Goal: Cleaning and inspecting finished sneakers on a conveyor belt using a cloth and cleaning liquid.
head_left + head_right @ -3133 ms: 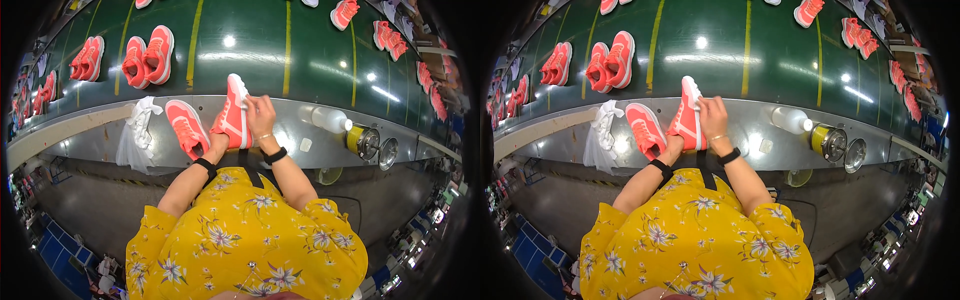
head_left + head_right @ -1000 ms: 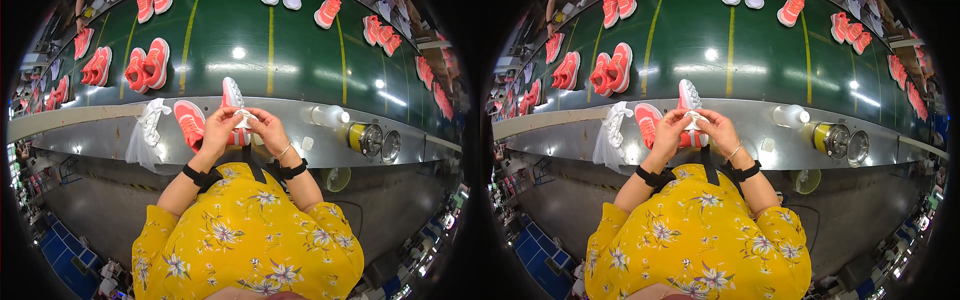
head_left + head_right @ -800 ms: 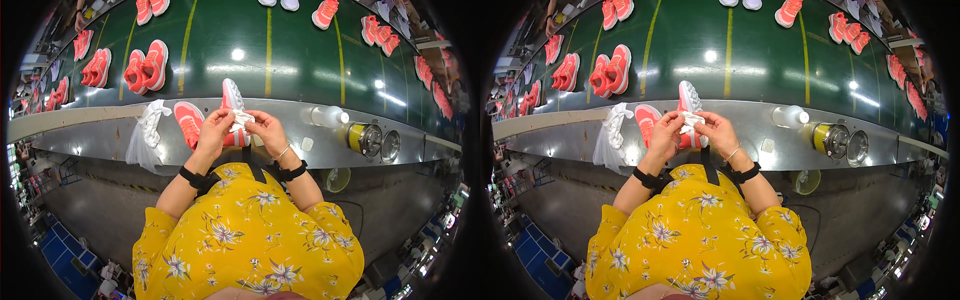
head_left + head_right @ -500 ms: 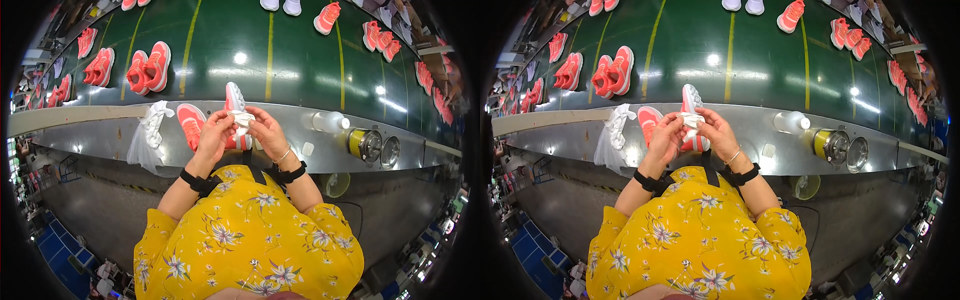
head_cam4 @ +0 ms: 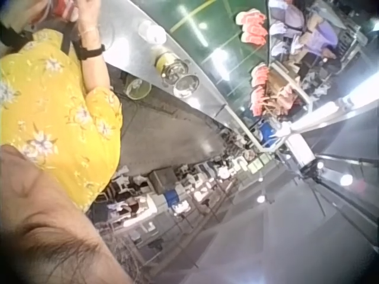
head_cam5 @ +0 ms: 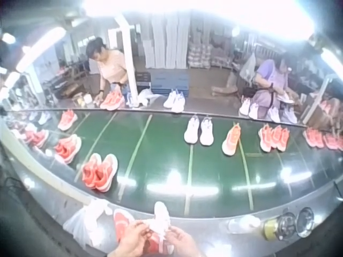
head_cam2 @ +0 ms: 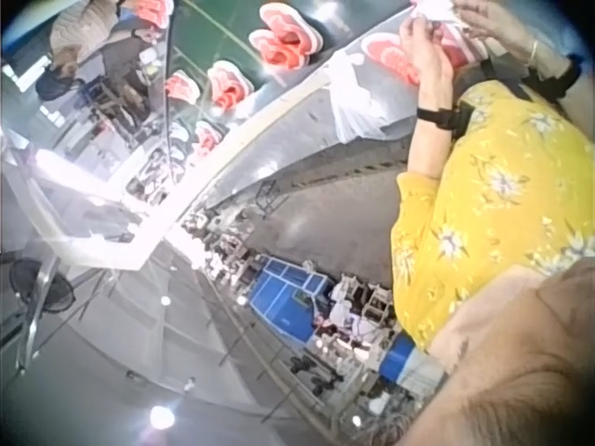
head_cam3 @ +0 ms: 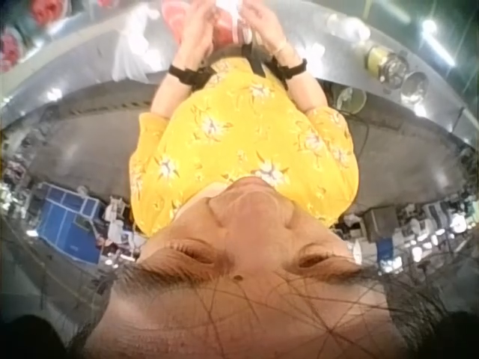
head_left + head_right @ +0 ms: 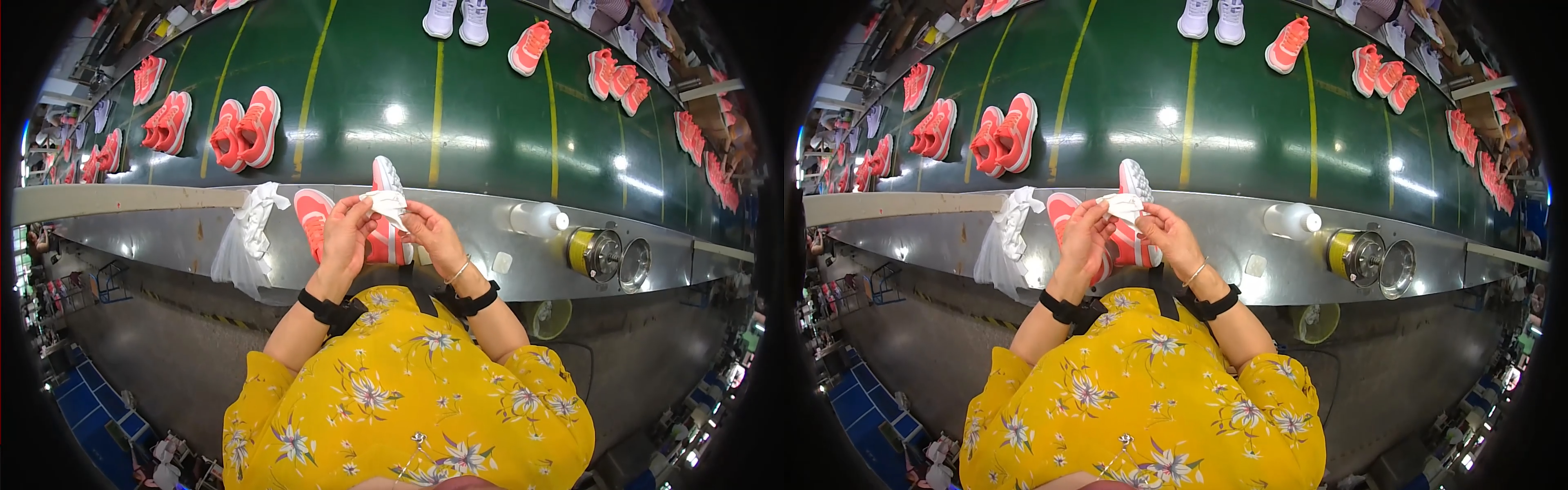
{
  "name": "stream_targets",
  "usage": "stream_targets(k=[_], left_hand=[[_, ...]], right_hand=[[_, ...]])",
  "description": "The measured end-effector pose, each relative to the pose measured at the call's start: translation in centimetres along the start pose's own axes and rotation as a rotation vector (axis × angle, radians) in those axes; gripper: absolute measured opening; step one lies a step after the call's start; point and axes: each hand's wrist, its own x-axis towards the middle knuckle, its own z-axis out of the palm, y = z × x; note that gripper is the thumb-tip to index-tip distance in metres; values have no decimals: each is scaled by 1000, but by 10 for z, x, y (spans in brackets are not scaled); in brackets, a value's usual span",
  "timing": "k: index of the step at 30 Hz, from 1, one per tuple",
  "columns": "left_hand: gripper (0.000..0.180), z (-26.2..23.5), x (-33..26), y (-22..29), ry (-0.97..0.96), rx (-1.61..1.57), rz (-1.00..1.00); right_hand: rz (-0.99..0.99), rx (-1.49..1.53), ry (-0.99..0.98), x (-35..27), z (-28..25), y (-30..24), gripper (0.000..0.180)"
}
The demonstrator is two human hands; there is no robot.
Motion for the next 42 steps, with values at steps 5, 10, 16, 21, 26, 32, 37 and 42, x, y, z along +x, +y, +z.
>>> stream_targets(k=[5,10,16,21,26,32,37,42], left_hand=[[28,4,0,-5,-17,-55,40],[31,0,4,-9,-60,-117,-16],[26,-13,5,-3,-337,-289,-358],[22,-8,-6,4,-417,-15,-385],[17,-12,-10,10,-445,311,-230],[12,-12,-5,-1,-388,748,83],[12,-12,1,-17,-222,575,267],[14,-6,1,-17,-82,246,166]], right_hand=[[-109,-319,8,7,-6,7,27],[-373,-616,116,-3,-2,0,19],[-417,-565,178,8,-16,9,14],[-632,-661,-28,11,-16,-15,23],[-640,-870,-139,16,-18,-29,32],[-647,-949,-203,17,-11,-42,31],[-792,-1062,-166,11,-1,-40,29],[-1052,-1112,-64,8,-1,-21,29]])
